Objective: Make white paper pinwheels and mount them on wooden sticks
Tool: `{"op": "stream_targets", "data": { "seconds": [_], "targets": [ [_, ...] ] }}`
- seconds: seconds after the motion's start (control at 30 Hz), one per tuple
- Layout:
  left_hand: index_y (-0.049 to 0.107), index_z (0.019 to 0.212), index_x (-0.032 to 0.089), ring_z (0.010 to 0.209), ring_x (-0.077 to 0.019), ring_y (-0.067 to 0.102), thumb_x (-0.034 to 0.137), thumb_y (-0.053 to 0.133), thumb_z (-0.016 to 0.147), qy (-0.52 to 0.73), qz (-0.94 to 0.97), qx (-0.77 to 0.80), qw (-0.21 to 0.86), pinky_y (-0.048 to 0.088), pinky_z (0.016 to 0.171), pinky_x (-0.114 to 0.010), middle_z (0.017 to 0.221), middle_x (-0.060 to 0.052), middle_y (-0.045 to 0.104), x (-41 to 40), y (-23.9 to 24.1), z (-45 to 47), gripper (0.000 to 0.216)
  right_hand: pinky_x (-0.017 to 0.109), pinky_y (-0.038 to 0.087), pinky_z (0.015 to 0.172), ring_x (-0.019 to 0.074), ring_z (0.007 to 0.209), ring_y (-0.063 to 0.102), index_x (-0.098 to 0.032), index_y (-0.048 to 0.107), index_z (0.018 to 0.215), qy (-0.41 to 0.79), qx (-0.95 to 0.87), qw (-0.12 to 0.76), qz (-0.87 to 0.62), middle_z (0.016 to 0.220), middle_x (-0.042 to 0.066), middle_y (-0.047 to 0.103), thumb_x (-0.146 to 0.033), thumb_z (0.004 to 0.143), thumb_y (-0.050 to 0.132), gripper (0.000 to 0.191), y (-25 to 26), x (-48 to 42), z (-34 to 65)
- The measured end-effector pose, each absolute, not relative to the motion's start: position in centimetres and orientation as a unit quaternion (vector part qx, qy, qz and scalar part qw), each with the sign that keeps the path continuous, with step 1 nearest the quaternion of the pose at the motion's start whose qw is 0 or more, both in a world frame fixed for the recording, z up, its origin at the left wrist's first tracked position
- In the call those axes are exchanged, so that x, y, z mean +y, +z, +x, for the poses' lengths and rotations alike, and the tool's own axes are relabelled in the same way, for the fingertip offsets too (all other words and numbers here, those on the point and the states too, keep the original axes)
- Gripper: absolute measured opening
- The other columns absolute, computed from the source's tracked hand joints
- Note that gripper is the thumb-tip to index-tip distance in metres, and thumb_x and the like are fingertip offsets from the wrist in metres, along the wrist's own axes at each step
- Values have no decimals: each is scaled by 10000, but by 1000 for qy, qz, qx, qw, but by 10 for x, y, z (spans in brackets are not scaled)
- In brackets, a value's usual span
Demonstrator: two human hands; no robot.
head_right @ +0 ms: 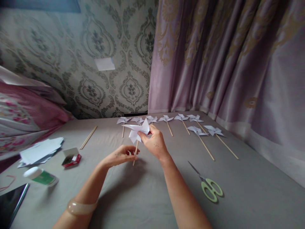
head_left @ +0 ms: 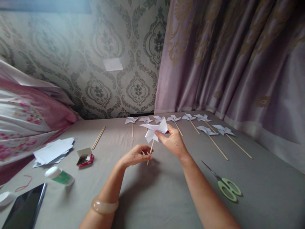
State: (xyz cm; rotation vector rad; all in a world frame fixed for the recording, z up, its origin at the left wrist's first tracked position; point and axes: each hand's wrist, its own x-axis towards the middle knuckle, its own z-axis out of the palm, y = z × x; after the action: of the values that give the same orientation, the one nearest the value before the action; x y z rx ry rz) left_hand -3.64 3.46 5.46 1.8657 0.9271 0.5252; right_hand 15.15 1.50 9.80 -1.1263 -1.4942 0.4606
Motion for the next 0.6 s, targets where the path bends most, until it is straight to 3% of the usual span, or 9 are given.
{"op": "stream_targets", "data": {
  "seconds": [0.27, 0.4, 0.47, 0.6],
  "targets": [
    [716, 901, 126, 618, -122, 531, 429, 679, 739, 186, 723, 369, 553, 400, 596, -233, 673, -8, 643, 35, 40, -26, 345, 286, 454, 656, 160, 676, 563, -159, 675, 766, 212, -601, 584, -502, 757, 48, 671, -410, 764, 657, 252, 91, 26, 162],
    [714, 921, 125, 686, -146, 580, 469, 730, 694, 228, 670, 359, 608, 447, 665, -260, 734, -37, 681, 32, 41, -21, 412, 296, 473, 734, 171, 777, 605, -145, 690, 948, 243, -596, 590, -487, 890, 75, 704, -486, 810, 608, 377, 97, 25, 172],
    [712, 933, 116, 690, -143, 580, 479, 744, 684, 259, 646, 360, 621, 455, 684, -266, 743, -44, 682, 32, 40, -19, 441, 312, 481, 778, 180, 836, 620, -142, 670, 1052, 233, -585, 599, -495, 983, 95, 703, -475, 848, 561, 405, 99, 24, 177],
    [715, 938, 112, 709, -150, 579, 490, 748, 687, 308, 631, 360, 614, 461, 689, -274, 746, -53, 677, 30, 39, -17, 455, 340, 492, 792, 187, 829, 610, -147, 663, 1061, 118, -623, 575, -517, 1009, 109, 677, -329, 868, 524, 300, 99, 23, 183]
  ]
}}
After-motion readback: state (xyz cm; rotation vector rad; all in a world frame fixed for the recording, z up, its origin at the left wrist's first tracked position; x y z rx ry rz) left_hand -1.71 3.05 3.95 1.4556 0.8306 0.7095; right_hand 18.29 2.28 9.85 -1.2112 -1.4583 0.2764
